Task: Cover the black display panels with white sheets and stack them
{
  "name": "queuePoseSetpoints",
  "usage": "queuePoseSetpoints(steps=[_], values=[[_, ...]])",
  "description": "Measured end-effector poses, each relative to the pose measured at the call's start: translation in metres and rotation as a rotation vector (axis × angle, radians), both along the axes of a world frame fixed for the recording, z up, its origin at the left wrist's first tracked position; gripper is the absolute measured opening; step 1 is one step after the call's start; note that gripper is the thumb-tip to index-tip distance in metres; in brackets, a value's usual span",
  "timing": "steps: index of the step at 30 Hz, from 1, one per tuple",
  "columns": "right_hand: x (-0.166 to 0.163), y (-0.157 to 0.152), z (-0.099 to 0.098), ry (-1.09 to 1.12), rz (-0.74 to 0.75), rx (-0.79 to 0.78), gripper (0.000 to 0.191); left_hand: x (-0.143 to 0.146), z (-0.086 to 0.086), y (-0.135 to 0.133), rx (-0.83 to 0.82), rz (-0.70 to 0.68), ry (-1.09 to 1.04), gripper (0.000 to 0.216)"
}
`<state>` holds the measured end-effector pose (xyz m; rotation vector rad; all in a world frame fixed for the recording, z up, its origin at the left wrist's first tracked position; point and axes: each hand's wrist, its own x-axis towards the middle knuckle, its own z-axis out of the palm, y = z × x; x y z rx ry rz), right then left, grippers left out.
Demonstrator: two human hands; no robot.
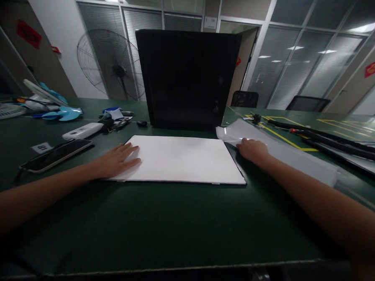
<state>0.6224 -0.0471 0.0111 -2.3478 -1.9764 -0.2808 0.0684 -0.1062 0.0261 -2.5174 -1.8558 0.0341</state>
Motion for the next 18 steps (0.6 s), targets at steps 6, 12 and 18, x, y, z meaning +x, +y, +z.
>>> queuePoseSetpoints(steps=[6, 12, 18], values=[[0.005, -0.02, 0.041, 0.034, -0.077, 0.191, 0.074, 0.002, 0.002, -0.003, -0.012, -0.01, -0.002, 0.092], [-0.003, -0.064, 0.096, 0.055, -0.088, 0.55, 0.086, 0.004, 0.004, -0.005, -0.028, 0.009, -0.013, 0.091], [-0.096, -0.119, 0.092, 0.017, 0.26, 0.56, 0.08, 0.001, 0.002, -0.002, -0.01, -0.005, -0.052, 0.086]])
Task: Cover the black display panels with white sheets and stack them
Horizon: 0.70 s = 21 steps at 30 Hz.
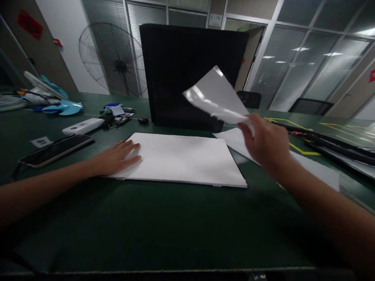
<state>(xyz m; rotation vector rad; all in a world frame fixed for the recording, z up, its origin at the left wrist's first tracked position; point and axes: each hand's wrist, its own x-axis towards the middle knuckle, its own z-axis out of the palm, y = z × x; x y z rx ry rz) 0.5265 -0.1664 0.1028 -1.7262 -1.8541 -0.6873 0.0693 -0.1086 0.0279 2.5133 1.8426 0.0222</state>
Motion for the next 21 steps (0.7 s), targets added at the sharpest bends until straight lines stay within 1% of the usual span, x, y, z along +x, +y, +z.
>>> queuePoseSetpoints(steps=[2, 4, 5, 7, 9, 12, 13, 14, 16, 18, 21], values=[[-0.033, -0.013, -0.022, -0.116, 0.191, -0.214, 0.074, -0.003, -0.003, 0.003, 0.026, -0.05, -0.032, 0.081], [-0.058, -0.022, -0.045, -0.22, 0.362, -0.434, 0.071, -0.006, -0.005, 0.006, 0.055, -0.079, -0.073, 0.081], [-0.066, -0.025, -0.055, -0.249, 0.426, -0.517, 0.072, -0.006, -0.006, 0.007, 0.066, -0.073, -0.093, 0.082], [-0.077, -0.03, -0.066, -0.248, 0.503, -0.606, 0.076, -0.006, -0.005, 0.007, 0.066, -0.027, -0.116, 0.086], [-0.079, -0.033, -0.066, -0.191, 0.556, -0.649, 0.078, -0.004, -0.002, 0.005, 0.035, 0.024, -0.099, 0.092], [-0.075, -0.034, -0.057, -0.084, 0.644, -0.74, 0.077, 0.001, 0.003, 0.0, -0.025, 0.056, -0.026, 0.103], [-0.071, -0.032, -0.054, -0.054, 0.658, -0.755, 0.077, 0.002, 0.004, -0.001, -0.034, 0.055, -0.011, 0.103], [-0.067, -0.028, -0.051, -0.029, 0.654, -0.751, 0.076, 0.002, 0.005, -0.001, -0.035, 0.046, -0.004, 0.1], [-0.055, -0.014, -0.048, -0.005, 0.58, -0.683, 0.074, 0.0, 0.005, -0.001, -0.022, -0.003, -0.004, 0.087], [-0.038, 0.004, -0.048, -0.024, 0.434, -0.585, 0.071, -0.003, 0.004, 0.002, -0.011, -0.074, 0.001, 0.074], [-0.012, 0.028, -0.047, -0.137, 0.198, -0.459, 0.064, -0.009, 0.001, 0.006, 0.037, -0.156, -0.015, 0.063]])
